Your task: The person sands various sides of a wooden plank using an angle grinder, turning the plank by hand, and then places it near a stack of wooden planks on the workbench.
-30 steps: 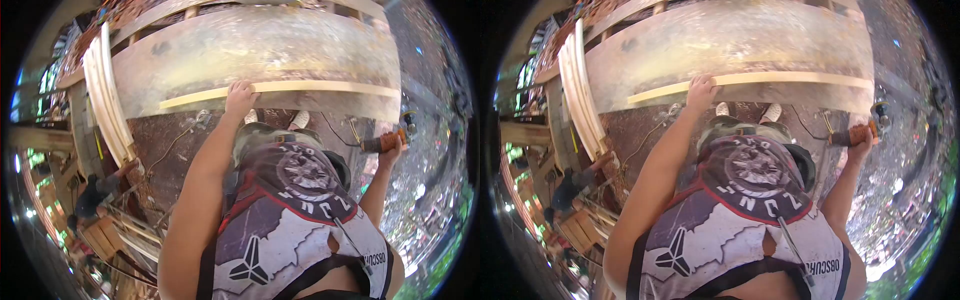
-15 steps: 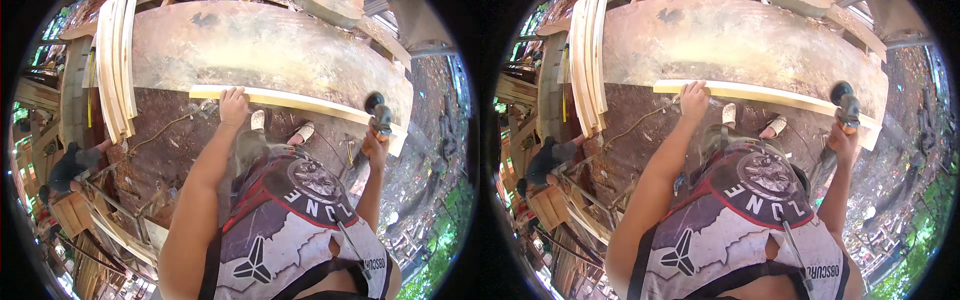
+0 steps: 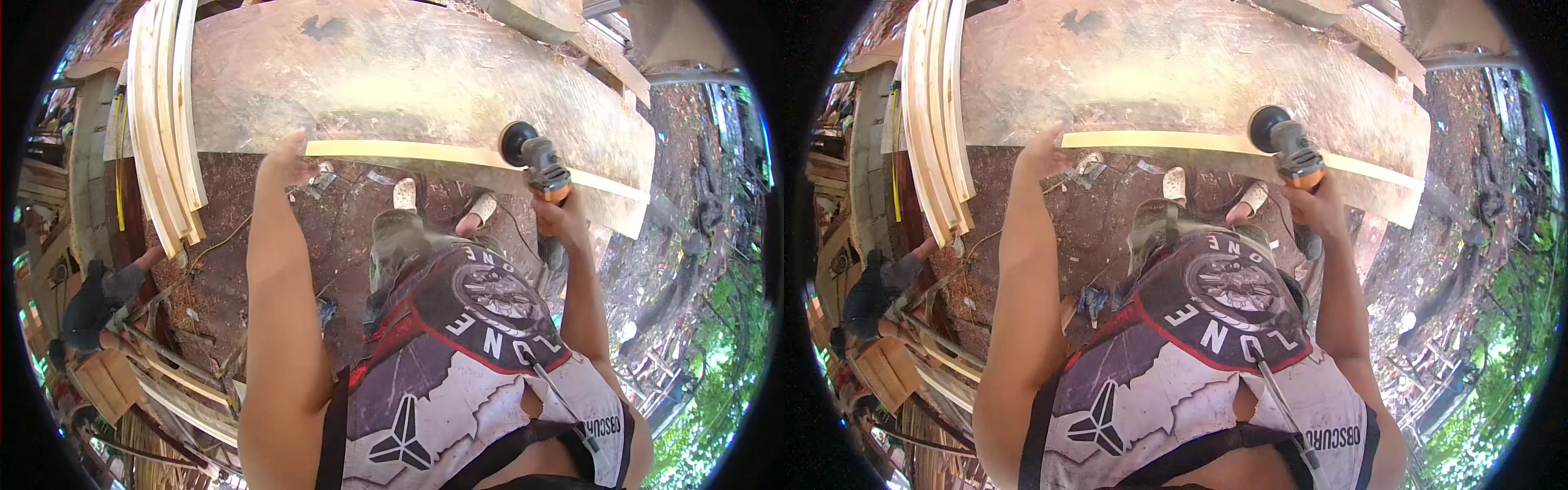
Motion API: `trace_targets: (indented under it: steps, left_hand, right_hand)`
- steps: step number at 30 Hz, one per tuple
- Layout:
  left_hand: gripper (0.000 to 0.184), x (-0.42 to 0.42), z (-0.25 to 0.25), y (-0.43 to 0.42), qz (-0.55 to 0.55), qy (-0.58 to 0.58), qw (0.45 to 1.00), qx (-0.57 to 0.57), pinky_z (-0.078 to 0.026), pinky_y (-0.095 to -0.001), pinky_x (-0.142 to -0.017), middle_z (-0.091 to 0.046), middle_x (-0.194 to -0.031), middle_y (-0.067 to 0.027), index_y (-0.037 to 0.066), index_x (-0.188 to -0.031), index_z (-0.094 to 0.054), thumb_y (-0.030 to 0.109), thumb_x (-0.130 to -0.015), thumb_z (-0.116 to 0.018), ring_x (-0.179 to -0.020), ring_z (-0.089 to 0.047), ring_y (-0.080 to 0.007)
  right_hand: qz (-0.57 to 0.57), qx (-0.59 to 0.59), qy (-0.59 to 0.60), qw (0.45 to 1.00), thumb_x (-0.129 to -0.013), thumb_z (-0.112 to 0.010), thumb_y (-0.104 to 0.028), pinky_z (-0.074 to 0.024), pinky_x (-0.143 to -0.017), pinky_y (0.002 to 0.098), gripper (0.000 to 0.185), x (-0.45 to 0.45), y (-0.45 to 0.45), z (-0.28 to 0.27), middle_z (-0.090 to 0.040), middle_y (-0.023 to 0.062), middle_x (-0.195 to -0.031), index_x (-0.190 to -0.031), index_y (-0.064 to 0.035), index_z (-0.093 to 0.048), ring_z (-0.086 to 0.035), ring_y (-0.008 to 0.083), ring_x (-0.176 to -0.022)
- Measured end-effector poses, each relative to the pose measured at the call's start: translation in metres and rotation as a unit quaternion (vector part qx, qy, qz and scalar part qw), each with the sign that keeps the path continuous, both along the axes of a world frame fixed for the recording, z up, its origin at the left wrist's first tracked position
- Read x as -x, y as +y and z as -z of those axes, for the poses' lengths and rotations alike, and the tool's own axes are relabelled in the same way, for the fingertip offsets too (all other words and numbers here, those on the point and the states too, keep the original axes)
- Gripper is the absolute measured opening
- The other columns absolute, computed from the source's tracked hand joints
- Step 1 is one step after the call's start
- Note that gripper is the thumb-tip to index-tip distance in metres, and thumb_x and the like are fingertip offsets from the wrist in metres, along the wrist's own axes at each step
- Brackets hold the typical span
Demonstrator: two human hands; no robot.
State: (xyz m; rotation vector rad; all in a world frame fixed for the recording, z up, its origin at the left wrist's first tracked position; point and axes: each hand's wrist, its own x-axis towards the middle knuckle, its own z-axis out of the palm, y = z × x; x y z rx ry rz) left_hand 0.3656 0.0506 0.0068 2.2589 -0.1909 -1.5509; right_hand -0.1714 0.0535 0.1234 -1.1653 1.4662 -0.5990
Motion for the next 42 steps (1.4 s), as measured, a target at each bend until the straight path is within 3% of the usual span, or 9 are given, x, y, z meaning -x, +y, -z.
trace_targets:
  steps: [3, 6, 13, 19, 24, 31, 33, 40, 42]
  left_hand:
    - [0.043, -0.001, 0.048, -0.005, -0.024, 0.14, 0.987, 0.073, -0.059, -0.0262, -0.059, -0.07, -0.086, -0.0094, 0.001, -0.115, -0.064, 0.041, -0.098, -0.062, -0.071, -0.069, -0.0155]
    - [0.026, -0.005, 0.049, -0.007, -0.03, 0.133, 0.99, 0.028, -0.055, -0.0218, -0.051, -0.068, -0.086, -0.0076, 0.005, -0.108, -0.065, 0.03, -0.1, -0.062, -0.064, -0.064, -0.0123]
    - [0.026, -0.005, 0.03, 0.01, -0.006, 0.166, 0.982, 0.089, -0.058, -0.0255, -0.057, -0.069, -0.091, -0.0079, 0.003, -0.106, -0.066, 0.029, -0.102, -0.059, -0.07, -0.066, -0.0148]
    - [0.029, -0.006, 0.033, 0.011, -0.049, 0.168, 0.98, 0.091, -0.059, -0.0352, -0.075, -0.07, -0.095, -0.0112, 0.0, -0.11, -0.067, 0.027, -0.101, -0.062, -0.076, -0.067, -0.0207]
    - [0.027, -0.023, 0.052, 0.013, -0.019, 0.302, 0.945, 0.124, -0.06, -0.0349, -0.075, -0.073, -0.086, -0.0108, -0.004, -0.105, -0.068, 0.022, -0.102, -0.061, -0.074, -0.07, -0.0187]
    - [0.024, -0.029, 0.062, 0.01, 0.002, 0.277, 0.954, 0.119, -0.059, -0.0349, -0.072, -0.075, -0.088, -0.0115, -0.003, -0.105, -0.068, 0.02, -0.1, -0.061, -0.073, -0.071, -0.0195]
    - [0.024, -0.028, 0.063, 0.008, 0.003, 0.287, 0.953, 0.098, -0.058, -0.0338, -0.069, -0.075, -0.088, -0.0117, -0.002, -0.104, -0.068, 0.021, -0.101, -0.061, -0.073, -0.072, -0.0194]
    - [0.023, -0.03, 0.063, 0.007, -0.003, 0.259, 0.962, 0.081, -0.057, -0.0327, -0.066, -0.075, -0.087, -0.0118, 0.0, -0.103, -0.068, 0.021, -0.102, -0.059, -0.073, -0.072, -0.0196]
    - [0.023, -0.034, 0.074, 0.006, 0.009, 0.3, 0.949, 0.1, -0.057, -0.0352, -0.065, -0.072, -0.085, -0.0095, -0.002, -0.106, -0.066, 0.019, -0.102, -0.058, -0.07, -0.069, -0.0197]
  right_hand:
    - [-0.041, -0.029, 0.004, 0.999, -0.078, -0.08, -0.01, -0.0514, -0.074, 0.0277, 0.043, -0.038, 0.004, -0.013, -0.067, 0.0019, -0.097, -0.116, -0.0008, -0.063, -0.062, 0.0096, -0.084]
    - [-0.1, -0.044, 0.083, 0.99, -0.076, -0.082, -0.01, -0.0526, -0.08, 0.0292, 0.049, -0.068, 0.005, -0.022, -0.069, 0.0056, -0.099, -0.119, 0.0006, -0.061, -0.064, 0.0119, -0.088]
    - [-0.279, -0.067, 0.107, 0.952, -0.077, -0.083, -0.018, -0.0585, -0.078, 0.032, 0.056, -0.149, 0.006, -0.027, -0.07, 0.0113, -0.099, -0.122, 0.0014, -0.057, -0.069, 0.0162, -0.086]
    - [-0.4, -0.022, 0.169, 0.901, -0.078, -0.077, -0.045, -0.0507, -0.092, 0.046, 0.068, -0.222, 0.009, 0.002, -0.07, 0.0248, -0.112, -0.126, -0.0014, -0.059, -0.067, 0.0423, -0.106]
    - [-0.426, -0.002, 0.174, 0.888, -0.08, -0.077, -0.041, -0.0514, -0.09, 0.0463, 0.066, -0.269, 0.007, 0.002, -0.069, 0.0285, -0.108, -0.121, 0.0068, -0.057, -0.068, 0.0427, -0.104]
    - [-0.436, 0.022, 0.165, 0.884, -0.081, -0.076, -0.039, -0.0525, -0.085, 0.046, 0.064, -0.296, 0.006, 0.007, -0.069, 0.0297, -0.101, -0.117, 0.0103, -0.057, -0.069, 0.0442, -0.099]
    - [-0.434, 0.04, 0.168, 0.884, -0.08, -0.078, -0.038, -0.0536, -0.08, 0.0409, 0.061, -0.302, 0.007, 0.012, -0.071, 0.0243, -0.098, -0.116, 0.0082, -0.058, -0.072, 0.0334, -0.092]
    - [-0.423, 0.037, 0.151, 0.893, -0.082, -0.078, -0.03, -0.0542, -0.08, 0.0378, 0.056, -0.305, 0.01, 0.018, -0.071, 0.0188, -0.095, -0.119, 0.0061, -0.057, -0.073, 0.0278, -0.087]
    - [-0.42, 0.013, 0.106, 0.901, -0.081, -0.076, -0.037, -0.053, -0.088, 0.043, 0.062, -0.288, 0.009, 0.012, -0.071, 0.0225, -0.101, -0.124, 0.0037, -0.058, -0.07, 0.0393, -0.098]
